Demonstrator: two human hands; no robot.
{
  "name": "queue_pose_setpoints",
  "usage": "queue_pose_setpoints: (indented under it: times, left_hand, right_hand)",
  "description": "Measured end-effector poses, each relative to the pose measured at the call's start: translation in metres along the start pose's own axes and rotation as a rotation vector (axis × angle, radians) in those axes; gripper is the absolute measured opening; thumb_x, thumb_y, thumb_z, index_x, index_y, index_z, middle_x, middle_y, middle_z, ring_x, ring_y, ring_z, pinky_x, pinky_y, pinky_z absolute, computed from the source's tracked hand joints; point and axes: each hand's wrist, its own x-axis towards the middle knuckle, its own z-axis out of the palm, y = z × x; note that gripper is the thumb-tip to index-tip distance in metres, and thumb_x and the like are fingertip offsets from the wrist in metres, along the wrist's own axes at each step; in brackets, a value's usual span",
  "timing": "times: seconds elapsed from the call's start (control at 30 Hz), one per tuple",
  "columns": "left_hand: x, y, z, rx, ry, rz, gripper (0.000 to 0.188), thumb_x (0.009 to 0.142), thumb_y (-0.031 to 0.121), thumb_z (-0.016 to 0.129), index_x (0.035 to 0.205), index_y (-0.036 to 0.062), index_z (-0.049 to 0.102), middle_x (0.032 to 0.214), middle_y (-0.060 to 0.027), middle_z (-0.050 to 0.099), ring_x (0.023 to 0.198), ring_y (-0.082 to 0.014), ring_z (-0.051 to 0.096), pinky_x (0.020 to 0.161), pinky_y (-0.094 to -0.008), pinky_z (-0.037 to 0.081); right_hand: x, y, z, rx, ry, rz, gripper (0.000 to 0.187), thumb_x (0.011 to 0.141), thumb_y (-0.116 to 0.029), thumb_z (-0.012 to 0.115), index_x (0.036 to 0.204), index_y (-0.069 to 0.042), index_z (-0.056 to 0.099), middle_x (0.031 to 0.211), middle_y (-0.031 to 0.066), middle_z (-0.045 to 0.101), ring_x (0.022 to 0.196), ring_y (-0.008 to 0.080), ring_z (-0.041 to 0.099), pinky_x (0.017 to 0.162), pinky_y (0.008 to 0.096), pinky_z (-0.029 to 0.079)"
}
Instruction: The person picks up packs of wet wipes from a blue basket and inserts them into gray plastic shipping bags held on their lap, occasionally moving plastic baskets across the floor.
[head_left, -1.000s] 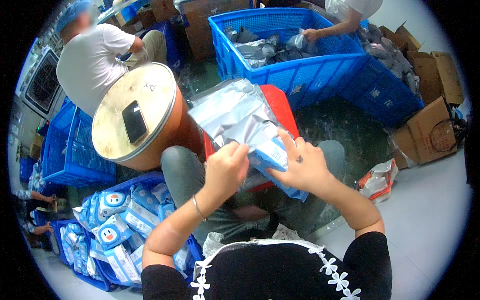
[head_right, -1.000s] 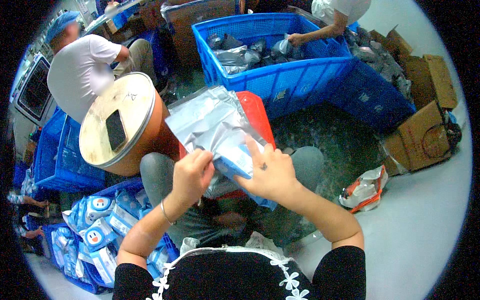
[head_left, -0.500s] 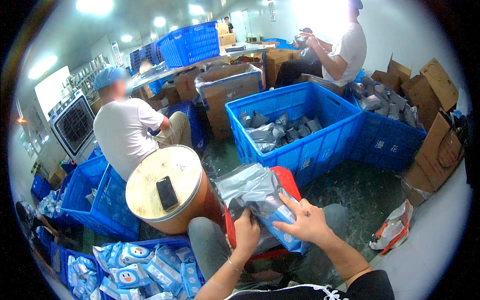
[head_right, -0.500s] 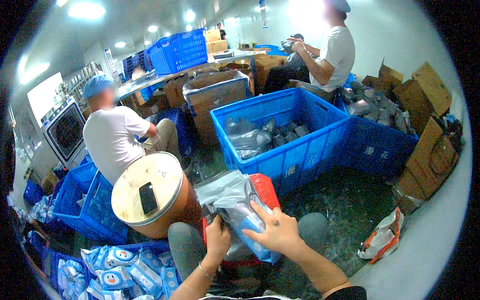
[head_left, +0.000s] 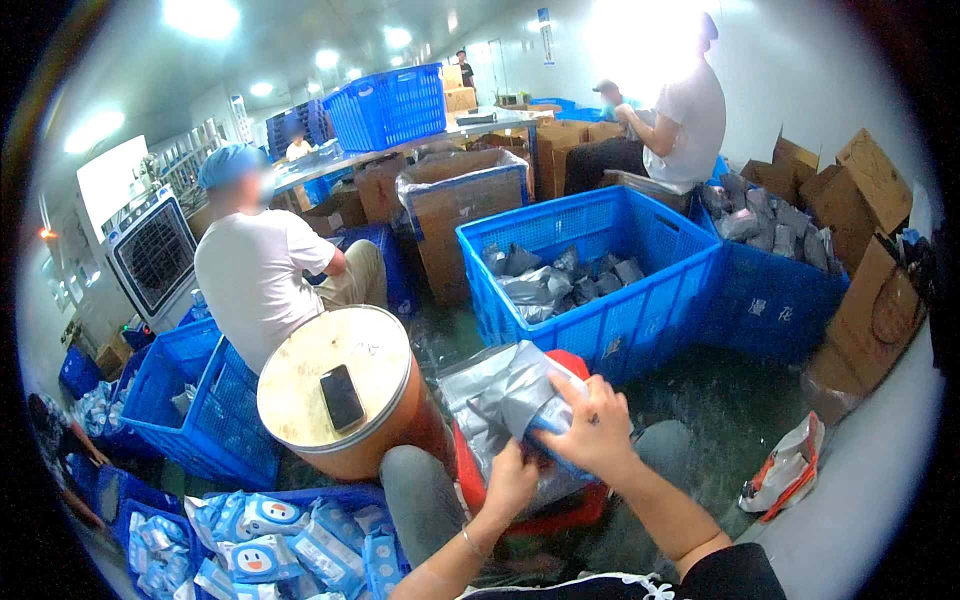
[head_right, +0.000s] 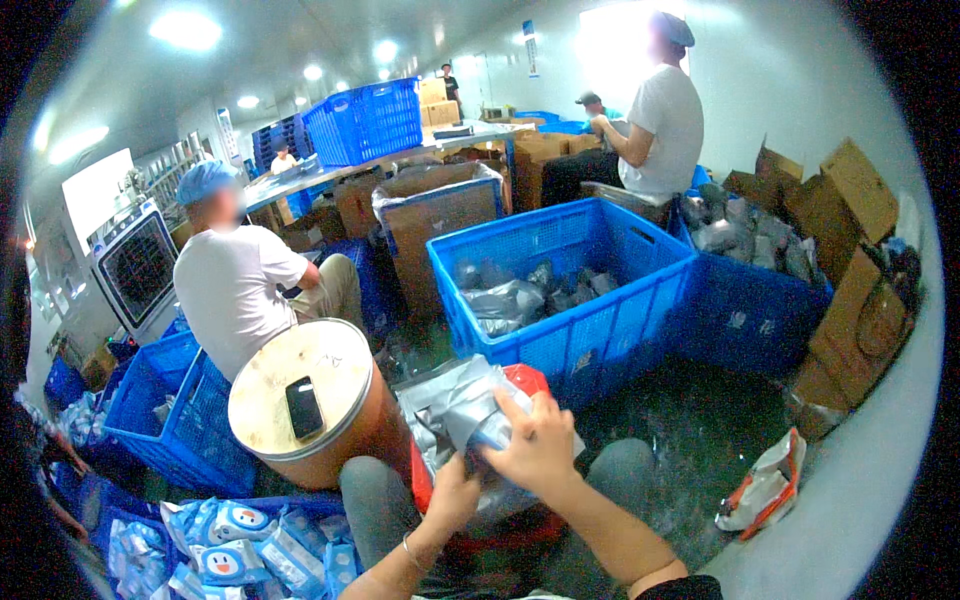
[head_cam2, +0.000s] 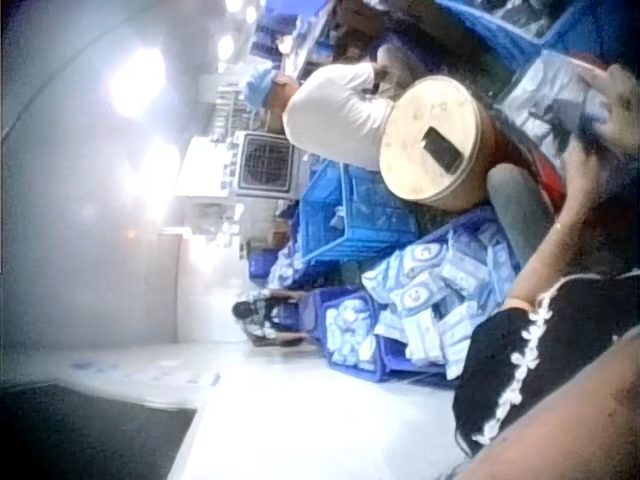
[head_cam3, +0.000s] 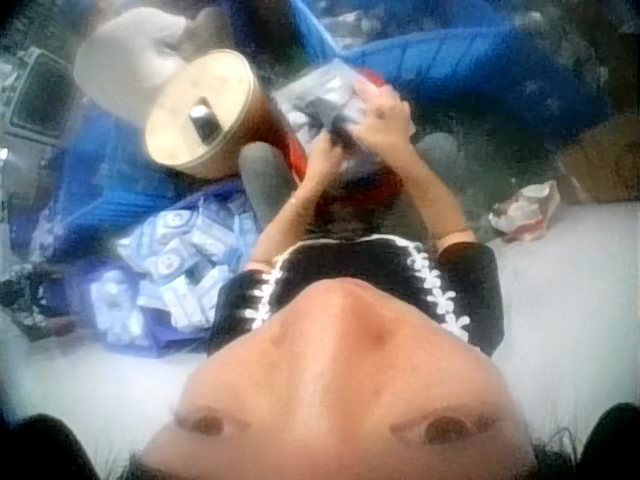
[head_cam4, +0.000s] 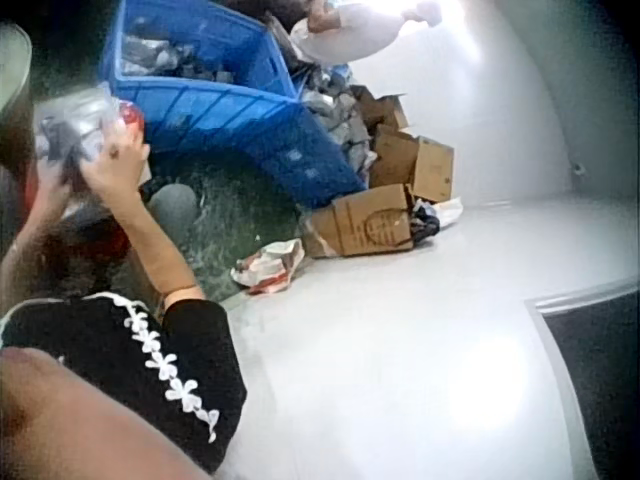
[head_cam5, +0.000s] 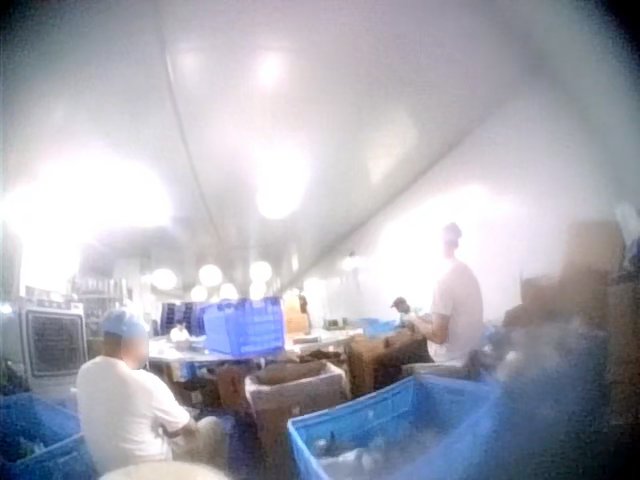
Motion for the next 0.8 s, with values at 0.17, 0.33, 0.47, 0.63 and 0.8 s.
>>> queue_pose_setpoints:
  times: [0.17, 0.33, 0.47, 0.63, 0.8]
  left_hand:
    - [-0.013, -0.011, 0.001, 0.004, -0.113, -0.095, 0.025, 0.089, 0.003, 0.055, 0.112, -0.0059, 0.052, 0.106, -0.017, 0.065, 0.096, -0.0288, 0.067, 0.084, -0.0418, 0.052]
    - [0.035, -0.005, -0.072, -0.904, -0.315, -0.261, 0.051, 0.094, 0.037, 0.057, 0.133, 0.0061, 0.046, 0.125, -0.0097, 0.058, 0.106, -0.0259, 0.058, 0.091, -0.0369, 0.047]
    - [0.069, 0.025, -0.1, -1.298, -0.184, 0.121, 0.056, 0.098, 0.05, 0.044, 0.136, 0.01, 0.043, 0.13, -0.0089, 0.054, 0.117, -0.0274, 0.053, 0.1, -0.0463, 0.041]
    - [0.011, -0.003, -0.053, -0.995, -0.076, -0.246, 0.051, 0.097, 0.044, 0.05, 0.138, 0.0152, 0.039, 0.126, -0.0078, 0.052, 0.109, -0.0249, 0.055, 0.093, -0.0435, 0.045]
    - [-0.025, -0.004, -0.007, -0.802, -0.164, -0.407, 0.048, 0.098, 0.033, 0.053, 0.137, 0.0111, 0.038, 0.126, -0.0078, 0.052, 0.11, -0.02, 0.054, 0.087, -0.0385, 0.048]
  right_hand:
    - [-0.001, 0.007, 0.003, 0.171, -0.006, 0.086, 0.071, 0.056, -0.042, 0.081, 0.121, -0.019, 0.065, 0.095, 0.0149, 0.056, 0.09, 0.0327, 0.059, 0.071, 0.0442, 0.046]
    - [-0.007, -0.002, -0.01, 0.109, 0.056, -0.009, 0.068, 0.055, -0.041, 0.082, 0.119, -0.021, 0.067, 0.096, 0.0129, 0.055, 0.09, 0.0305, 0.057, 0.074, 0.0421, 0.044]
    - [-0.009, -0.01, -0.018, 0.114, 0.025, 0.037, 0.069, 0.055, -0.041, 0.086, 0.118, -0.02, 0.067, 0.095, 0.0135, 0.057, 0.088, 0.0311, 0.059, 0.075, 0.0412, 0.047]
    - [-0.01, -0.013, 0.001, 0.113, 0.036, 0.144, 0.071, 0.058, -0.047, 0.081, 0.123, -0.024, 0.064, 0.095, 0.0139, 0.056, 0.086, 0.0297, 0.059, 0.074, 0.0418, 0.045]
    - [-0.014, -0.027, 0.024, 0.122, 0.047, 0.25, 0.073, 0.058, -0.043, 0.081, 0.125, -0.021, 0.062, 0.099, 0.0139, 0.055, 0.096, 0.0312, 0.055, 0.079, 0.0448, 0.041]
